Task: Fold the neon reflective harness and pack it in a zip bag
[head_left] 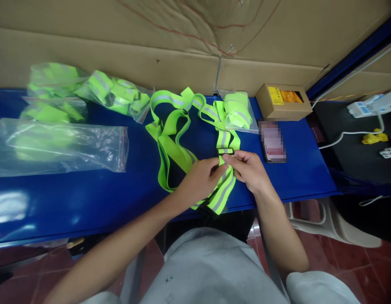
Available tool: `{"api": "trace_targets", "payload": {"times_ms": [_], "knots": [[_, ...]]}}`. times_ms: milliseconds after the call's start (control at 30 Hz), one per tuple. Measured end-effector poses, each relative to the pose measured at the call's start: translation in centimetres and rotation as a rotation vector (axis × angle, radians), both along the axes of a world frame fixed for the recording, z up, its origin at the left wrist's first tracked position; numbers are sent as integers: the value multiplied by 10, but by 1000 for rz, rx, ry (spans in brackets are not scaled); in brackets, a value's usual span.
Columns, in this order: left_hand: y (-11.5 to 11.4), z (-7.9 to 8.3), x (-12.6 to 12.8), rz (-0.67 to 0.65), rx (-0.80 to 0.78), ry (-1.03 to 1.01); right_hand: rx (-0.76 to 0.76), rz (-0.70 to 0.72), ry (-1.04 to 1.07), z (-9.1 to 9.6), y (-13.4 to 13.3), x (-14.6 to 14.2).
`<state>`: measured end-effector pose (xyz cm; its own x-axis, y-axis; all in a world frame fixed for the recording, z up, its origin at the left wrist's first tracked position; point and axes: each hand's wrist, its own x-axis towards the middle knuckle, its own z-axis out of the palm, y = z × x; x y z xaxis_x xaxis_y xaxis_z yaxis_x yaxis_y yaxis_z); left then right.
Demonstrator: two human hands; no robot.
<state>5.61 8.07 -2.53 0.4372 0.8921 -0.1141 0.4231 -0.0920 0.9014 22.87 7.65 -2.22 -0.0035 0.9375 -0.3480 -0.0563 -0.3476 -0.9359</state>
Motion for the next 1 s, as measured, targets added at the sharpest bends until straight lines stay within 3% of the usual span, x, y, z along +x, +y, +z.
{"api": "trace_targets", "payload": {"times_ms": [200,433,700,867,1000], "knots": [[0,-4,0,25,78,11,-60,46,53,3,18,3],[-10,7,-3,0,188,130,-275,280,122,19,22,19],[-11,9,-2,-36,203,255,-290,172,198,16,17,10],[-12,7,-2,-35,259,330,-380,262,237,20,20,12],[-15,10,-1,-51,302,342,-342,247,227,21,21,17]]}}
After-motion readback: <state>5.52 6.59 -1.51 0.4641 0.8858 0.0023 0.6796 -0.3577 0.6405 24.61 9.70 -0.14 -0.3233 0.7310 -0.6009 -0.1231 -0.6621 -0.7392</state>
